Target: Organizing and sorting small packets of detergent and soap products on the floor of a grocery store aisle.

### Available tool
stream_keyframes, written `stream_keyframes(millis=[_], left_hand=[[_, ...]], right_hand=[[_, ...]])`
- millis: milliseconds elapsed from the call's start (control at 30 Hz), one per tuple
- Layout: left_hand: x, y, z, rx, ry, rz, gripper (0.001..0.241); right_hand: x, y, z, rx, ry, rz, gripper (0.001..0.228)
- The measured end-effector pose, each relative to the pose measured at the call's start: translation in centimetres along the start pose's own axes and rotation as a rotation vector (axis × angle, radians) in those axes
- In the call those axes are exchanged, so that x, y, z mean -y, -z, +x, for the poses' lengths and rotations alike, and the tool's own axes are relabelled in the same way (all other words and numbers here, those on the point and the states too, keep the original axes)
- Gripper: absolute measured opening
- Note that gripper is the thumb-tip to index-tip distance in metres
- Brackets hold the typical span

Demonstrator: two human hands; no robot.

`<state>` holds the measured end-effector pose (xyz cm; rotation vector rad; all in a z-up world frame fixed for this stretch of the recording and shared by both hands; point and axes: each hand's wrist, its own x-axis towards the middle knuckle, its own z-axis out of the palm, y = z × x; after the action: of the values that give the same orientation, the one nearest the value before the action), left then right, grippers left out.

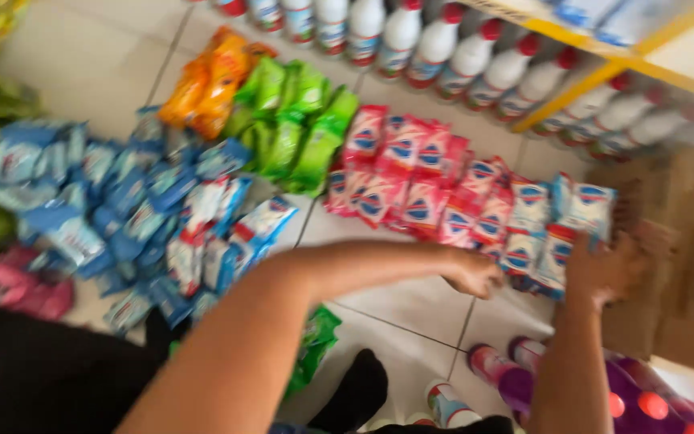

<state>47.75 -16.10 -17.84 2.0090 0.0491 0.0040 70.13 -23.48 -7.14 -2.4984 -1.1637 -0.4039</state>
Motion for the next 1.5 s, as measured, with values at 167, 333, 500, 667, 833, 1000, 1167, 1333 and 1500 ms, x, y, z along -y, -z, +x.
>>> stream_keyframes(millis=[167,333,500,667,833,1000,1167,1333,1500], left_hand=[[1.3,13.5,-20.6,0.435,0.382,0.246,0.049],[-6.6,22.6,-35.0,0.381,0.744,0.437,0.04],[-7.1,24.1,-41.8,0.068,0.748,0.414,0.032],[-9.7,22.9,-45.0,0.043,0.849,0.277,0.038],[-4.8,17.3,-46.7,0.034,0.987,0.145,0.043],[1.0,13.5,-48.2,-0.116,0.881,0.192,0.039],[0.3,13.6,-49.4,-0.152,0.853,0.101,0.048],[-3.0,14.4,-50.3,-0.22,0.881,-0.068,0.066],[-3.0,14.0,-50.4,-0.311,0.908,-0.121,0.073]], right_hand=[[4.8,3.7,-0.5,0.039,0.126,0.304,0.039],[17.2,9.3,-1.1,0.661,0.012,0.752,0.039],[30.3,12.2,-5.6,1.312,0.285,0.584,0.048],[40.3,13.9,-11.7,1.553,0.462,0.406,0.051],[44.1,10.2,-17.4,1.67,0.59,0.194,0.058],[46.0,4.1,-23.9,1.624,-0.066,0.391,0.074],[47.5,0.7,-27.7,1.613,-0.386,0.413,0.072],[45.9,-2.9,-30.1,1.571,-0.441,0.631,0.057],[45.7,-2.0,-30.1,1.471,-0.466,0.777,0.041]])
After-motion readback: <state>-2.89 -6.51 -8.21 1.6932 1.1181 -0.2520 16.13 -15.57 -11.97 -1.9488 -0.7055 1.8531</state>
